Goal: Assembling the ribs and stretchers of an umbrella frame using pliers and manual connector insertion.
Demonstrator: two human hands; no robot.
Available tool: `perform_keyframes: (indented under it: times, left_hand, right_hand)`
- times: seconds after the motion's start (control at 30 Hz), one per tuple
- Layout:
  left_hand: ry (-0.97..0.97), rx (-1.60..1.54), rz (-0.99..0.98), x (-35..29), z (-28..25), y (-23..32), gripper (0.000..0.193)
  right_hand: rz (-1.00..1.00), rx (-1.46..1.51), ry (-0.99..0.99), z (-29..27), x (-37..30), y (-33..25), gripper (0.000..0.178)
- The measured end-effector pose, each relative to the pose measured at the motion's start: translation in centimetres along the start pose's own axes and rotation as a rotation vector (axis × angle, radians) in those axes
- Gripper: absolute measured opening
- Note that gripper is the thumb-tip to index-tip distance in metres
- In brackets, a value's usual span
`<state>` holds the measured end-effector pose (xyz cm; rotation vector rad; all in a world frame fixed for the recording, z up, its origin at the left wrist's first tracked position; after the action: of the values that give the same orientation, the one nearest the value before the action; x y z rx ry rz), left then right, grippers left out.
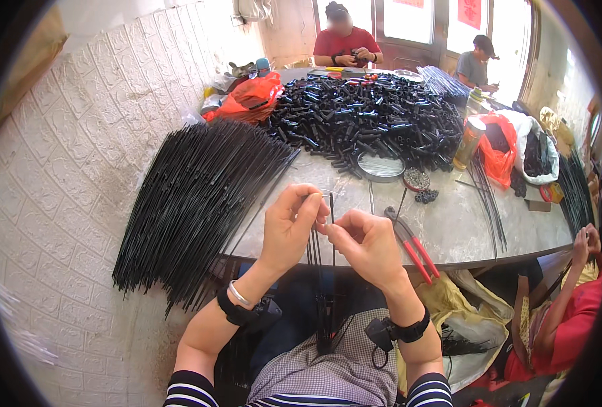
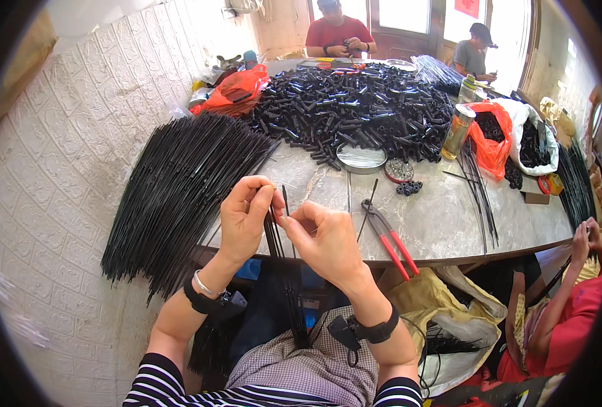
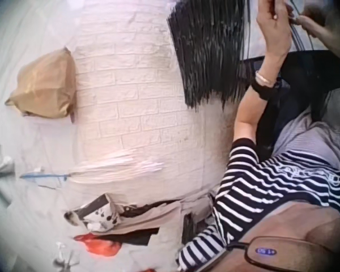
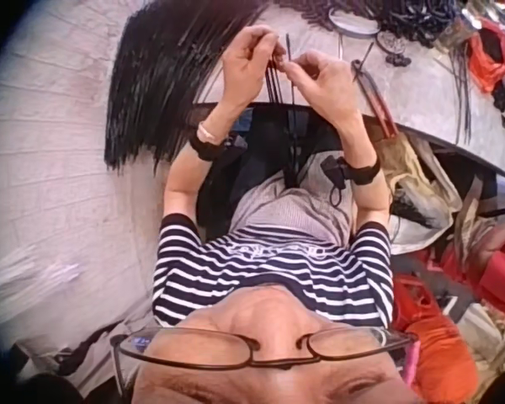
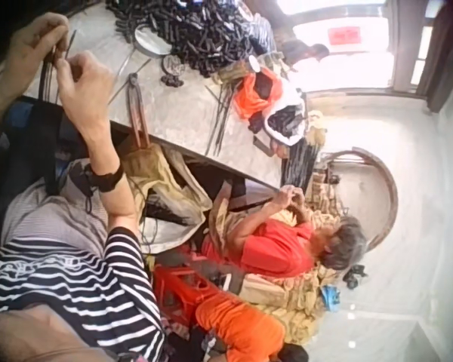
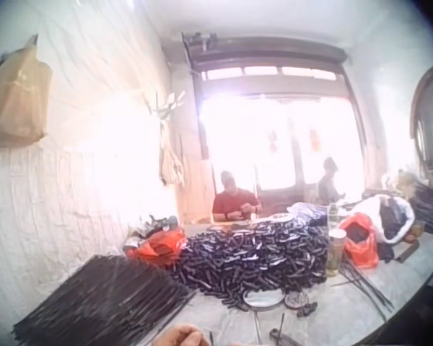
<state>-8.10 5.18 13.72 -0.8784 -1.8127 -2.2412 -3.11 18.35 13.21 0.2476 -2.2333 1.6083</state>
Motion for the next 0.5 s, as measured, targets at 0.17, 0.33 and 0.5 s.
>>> perform_keyframes:
  times: [0.17, 0.33, 0.5]
  left_hand:
    - [0.027, 0.019, 0.021, -0.15, 0.05, 0.15, 0.010]
    - [0.049, 0.009, 0.044, -0.33, 0.16, 0.25, 0.009]
    - [0.042, 0.019, 0.033, -0.28, 0.50, 0.45, 0.009]
  right_hand:
    - [0.008, -0.052, -0.019, 0.04, -0.03, -0.43, 0.021]
    - [-0.014, -0.017, -0.006, -0.08, -0.23, -0.20, 0.022]
    - [-0.014, 0.024, 0.006, -0.14, -0.38, 0.10, 0.021]
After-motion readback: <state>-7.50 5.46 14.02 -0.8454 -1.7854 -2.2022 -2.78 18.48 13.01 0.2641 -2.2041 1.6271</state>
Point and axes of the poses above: each hand's wrist, its own x-axis towards the middle knuckle, its own z-axis out of the palm, y = z × x, the point moved 7 cm from there along x, towards the middle knuckle, and after that the axes turned 2 degrees about -x, right-handed, at the moved point
